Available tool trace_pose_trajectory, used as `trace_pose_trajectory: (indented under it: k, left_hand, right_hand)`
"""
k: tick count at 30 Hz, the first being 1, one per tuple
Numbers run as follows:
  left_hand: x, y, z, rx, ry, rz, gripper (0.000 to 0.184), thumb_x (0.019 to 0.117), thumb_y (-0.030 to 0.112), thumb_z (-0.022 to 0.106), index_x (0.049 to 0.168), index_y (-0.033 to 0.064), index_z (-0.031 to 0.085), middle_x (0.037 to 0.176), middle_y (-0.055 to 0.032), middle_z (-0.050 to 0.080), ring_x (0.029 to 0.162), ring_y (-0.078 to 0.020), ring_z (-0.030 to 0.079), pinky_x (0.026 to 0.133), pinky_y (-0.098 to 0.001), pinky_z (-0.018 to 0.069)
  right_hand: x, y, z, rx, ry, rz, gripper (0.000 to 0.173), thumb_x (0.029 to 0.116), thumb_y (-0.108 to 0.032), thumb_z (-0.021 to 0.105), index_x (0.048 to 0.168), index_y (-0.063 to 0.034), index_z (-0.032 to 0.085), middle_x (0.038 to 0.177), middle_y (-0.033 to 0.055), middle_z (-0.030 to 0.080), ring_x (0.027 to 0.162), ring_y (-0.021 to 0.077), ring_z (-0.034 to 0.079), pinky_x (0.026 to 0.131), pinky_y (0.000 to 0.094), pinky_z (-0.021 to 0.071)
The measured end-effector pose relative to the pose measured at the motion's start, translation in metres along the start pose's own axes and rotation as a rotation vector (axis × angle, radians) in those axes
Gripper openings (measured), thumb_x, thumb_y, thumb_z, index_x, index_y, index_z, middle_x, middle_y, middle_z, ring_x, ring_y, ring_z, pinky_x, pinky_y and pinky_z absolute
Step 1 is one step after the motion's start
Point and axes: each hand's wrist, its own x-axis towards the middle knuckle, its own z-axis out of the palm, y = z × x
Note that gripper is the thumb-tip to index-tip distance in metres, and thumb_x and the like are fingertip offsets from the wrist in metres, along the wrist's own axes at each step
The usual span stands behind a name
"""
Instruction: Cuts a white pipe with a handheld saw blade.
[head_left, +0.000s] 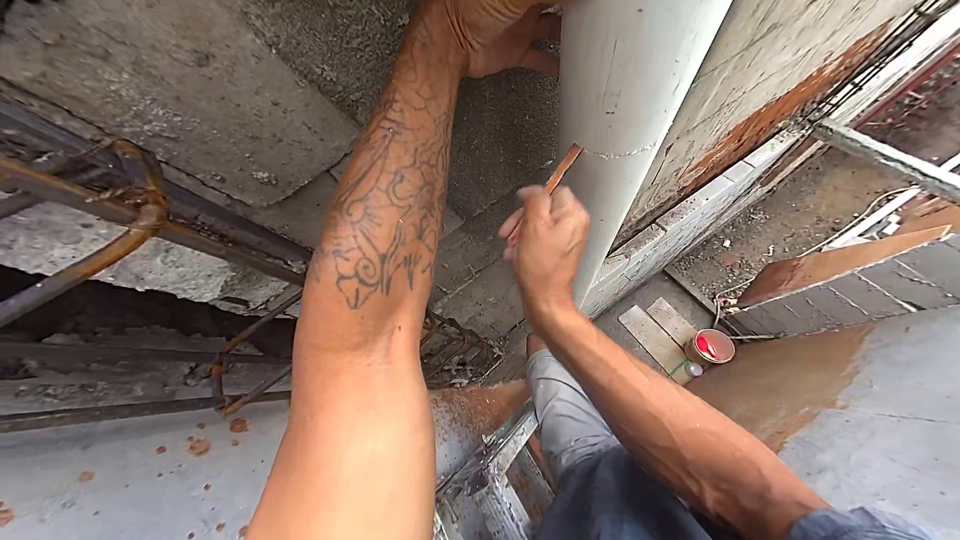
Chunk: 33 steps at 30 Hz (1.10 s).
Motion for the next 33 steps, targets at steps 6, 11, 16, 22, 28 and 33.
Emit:
trace_pose_trajectory:
  k: [6, 11, 16, 22, 28, 33]
  left_hand:
    - [0.002, 0.004, 0.005, -0.011, 0.021, -0.037, 0.021, 0.1054, 0.006, 0.046, 0.123, 0.0067, 0.057, 0.120, -0.0095, 0.064, 0.115, -0.0233, 0.065, 0.093, -0.0402, 0.0585]
    - [0.002, 0.002, 0.002, 0.061, -0.005, -0.023, 0.028, 0.1021, 0.021, 0.052, 0.128, 0.0089, 0.055, 0.123, -0.0057, 0.063, 0.116, -0.0190, 0.063, 0.095, -0.0378, 0.0571]
    - [0.000, 0.000, -0.001, 0.098, -0.057, -0.019, 0.046, 0.0979, 0.039, 0.056, 0.136, 0.0151, 0.049, 0.127, -0.0011, 0.062, 0.119, -0.0158, 0.062, 0.098, -0.0352, 0.0553]
    - [0.001, 0.001, 0.000, 0.066, -0.048, -0.032, 0.063, 0.0860, 0.049, 0.070, 0.135, 0.0163, 0.049, 0.122, 0.0004, 0.066, 0.115, -0.0151, 0.064, 0.097, -0.0342, 0.0557]
    - [-0.001, -0.001, -0.001, 0.076, -0.048, -0.023, 0.052, 0.0951, 0.041, 0.061, 0.137, 0.0130, 0.048, 0.125, -0.0011, 0.064, 0.117, -0.0147, 0.063, 0.099, -0.0325, 0.0544]
    - [-0.003, 0.000, 0.002, 0.065, -0.047, -0.017, 0.043, 0.0973, 0.033, 0.057, 0.134, 0.0124, 0.050, 0.122, -0.0016, 0.065, 0.116, -0.0146, 0.064, 0.099, -0.0326, 0.0544]
  right_hand:
    - [0.018, -0.008, -0.006, 0.148, 0.103, -0.009, 0.029, 0.1091, -0.017, 0.042, 0.101, 0.0002, 0.063, 0.060, 0.0010, 0.063, 0.041, 0.0071, 0.053, 0.039, 0.0241, 0.0458]
    - [-0.001, -0.005, 0.003, 0.073, -0.043, 0.021, 0.034, 0.1123, -0.031, 0.034, 0.111, -0.0039, 0.055, 0.066, 0.0044, 0.062, 0.046, 0.0129, 0.055, 0.042, 0.0297, 0.0470]
    - [-0.018, 0.005, -0.004, 0.122, -0.031, 0.008, 0.034, 0.1114, -0.020, 0.036, 0.121, 0.0008, 0.061, 0.067, 0.0020, 0.064, 0.045, 0.0065, 0.052, 0.043, 0.0243, 0.0454]
    - [0.012, -0.007, 0.003, 0.110, -0.002, 0.042, 0.039, 0.1129, -0.031, 0.029, 0.119, -0.0048, 0.056, 0.063, 0.0026, 0.055, 0.044, 0.0121, 0.047, 0.041, 0.0292, 0.0420]
    - [0.014, -0.001, -0.001, 0.073, 0.044, 0.013, 0.031, 0.1105, -0.021, 0.038, 0.108, 0.0011, 0.060, 0.062, 0.0017, 0.059, 0.045, 0.0096, 0.050, 0.044, 0.0285, 0.0448]
    - [0.023, -0.003, 0.010, -0.016, 0.115, -0.014, 0.033, 0.1118, -0.027, 0.035, 0.104, -0.0050, 0.058, 0.058, 0.0022, 0.049, 0.043, 0.0138, 0.045, 0.041, 0.0313, 0.0396]
